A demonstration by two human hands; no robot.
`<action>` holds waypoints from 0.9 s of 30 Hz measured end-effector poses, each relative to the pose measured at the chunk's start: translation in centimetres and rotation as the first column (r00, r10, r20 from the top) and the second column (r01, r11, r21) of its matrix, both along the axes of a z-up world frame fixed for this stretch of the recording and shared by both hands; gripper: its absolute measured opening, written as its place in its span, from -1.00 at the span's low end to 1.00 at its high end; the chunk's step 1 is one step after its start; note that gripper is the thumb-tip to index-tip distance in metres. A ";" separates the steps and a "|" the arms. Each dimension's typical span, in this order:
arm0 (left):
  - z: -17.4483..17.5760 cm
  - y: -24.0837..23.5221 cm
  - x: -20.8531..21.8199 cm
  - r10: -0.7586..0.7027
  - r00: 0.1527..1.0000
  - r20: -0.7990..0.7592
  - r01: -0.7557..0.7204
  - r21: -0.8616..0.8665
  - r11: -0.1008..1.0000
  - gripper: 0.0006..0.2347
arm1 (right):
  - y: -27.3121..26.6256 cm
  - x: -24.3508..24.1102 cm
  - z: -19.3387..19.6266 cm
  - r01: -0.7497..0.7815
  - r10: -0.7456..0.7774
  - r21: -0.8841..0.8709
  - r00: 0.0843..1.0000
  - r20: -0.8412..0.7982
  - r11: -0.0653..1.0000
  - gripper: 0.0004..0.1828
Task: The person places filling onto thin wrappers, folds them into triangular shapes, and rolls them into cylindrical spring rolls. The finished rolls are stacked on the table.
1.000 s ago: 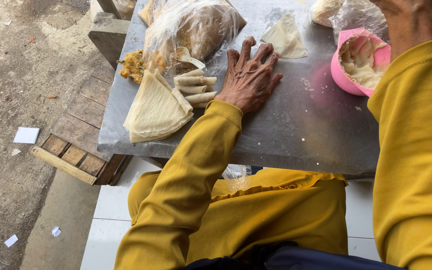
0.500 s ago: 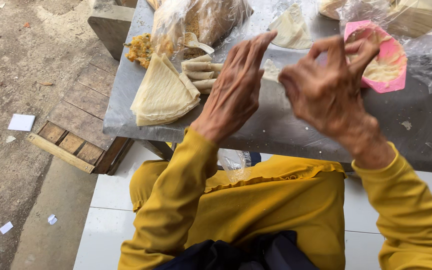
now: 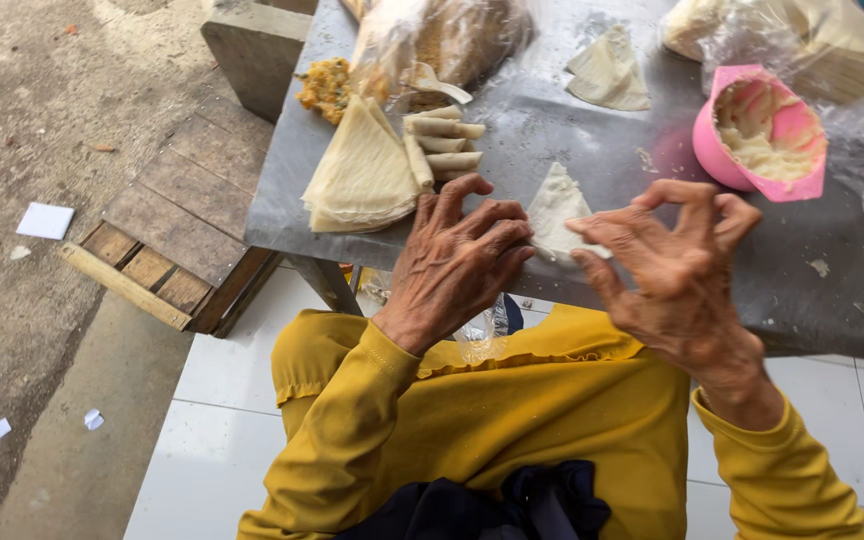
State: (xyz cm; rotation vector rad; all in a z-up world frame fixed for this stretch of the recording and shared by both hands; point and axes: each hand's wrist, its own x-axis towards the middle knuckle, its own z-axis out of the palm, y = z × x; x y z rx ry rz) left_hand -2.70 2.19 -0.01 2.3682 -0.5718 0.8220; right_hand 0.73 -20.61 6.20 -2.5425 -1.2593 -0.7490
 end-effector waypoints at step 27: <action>-0.9 0.3 -0.4 -0.005 0.998 0.063 0.010 -0.088 0.996 -0.83 | 14.8 18.2 -2.6 0.073 0.008 0.254 0.952 -0.305 0.965 -0.80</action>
